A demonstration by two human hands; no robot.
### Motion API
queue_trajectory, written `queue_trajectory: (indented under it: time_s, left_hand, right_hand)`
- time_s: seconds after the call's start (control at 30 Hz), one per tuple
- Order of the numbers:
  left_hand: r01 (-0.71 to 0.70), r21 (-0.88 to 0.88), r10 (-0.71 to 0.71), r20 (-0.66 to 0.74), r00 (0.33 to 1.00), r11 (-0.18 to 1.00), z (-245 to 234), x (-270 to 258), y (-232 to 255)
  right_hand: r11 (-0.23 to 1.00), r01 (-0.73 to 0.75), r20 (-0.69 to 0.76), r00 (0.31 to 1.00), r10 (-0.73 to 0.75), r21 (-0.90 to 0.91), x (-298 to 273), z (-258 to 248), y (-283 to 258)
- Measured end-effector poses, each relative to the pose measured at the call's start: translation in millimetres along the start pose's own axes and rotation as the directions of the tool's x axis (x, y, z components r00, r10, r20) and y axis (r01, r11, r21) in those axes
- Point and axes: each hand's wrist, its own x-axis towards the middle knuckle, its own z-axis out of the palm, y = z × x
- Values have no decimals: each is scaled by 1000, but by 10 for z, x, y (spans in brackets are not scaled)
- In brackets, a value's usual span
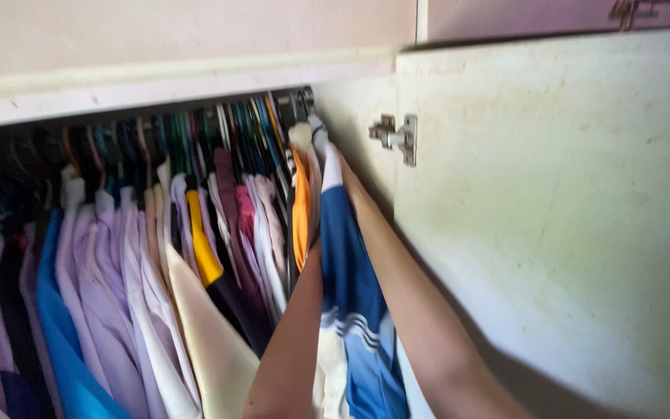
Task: The person picks up a shirt and a sweater from a pile, places them on hangers, and hangs them inside a closet.
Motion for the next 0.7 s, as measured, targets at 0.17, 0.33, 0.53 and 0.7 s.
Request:
queue_trajectory:
  time_s: [0.17, 0.33, 0.53, 0.7]
  left_hand:
    - [-33, 0, 33, 58, 998, 999, 231, -177, 445]
    - [-31, 6, 31, 98, 995, 999, 441, -352, 853]
    - [-47, -7, 48, 147, 988, 999, 855, -770, 1270]
    - [-66, -11, 67, 158, 985, 998, 1108, -1103, 1323]
  right_hand:
    - [971, 68, -152, 983, -105, -228, -1397, -92, 819]
    - [998, -1, -1, 1000, 1, -64, -2585, -77, 942]
    - [981, -194, 154, 970, 190, 10, -2921, -130, 1956]
    - [845, -382, -186, 923, 336, -374, -2975, -33, 2818]
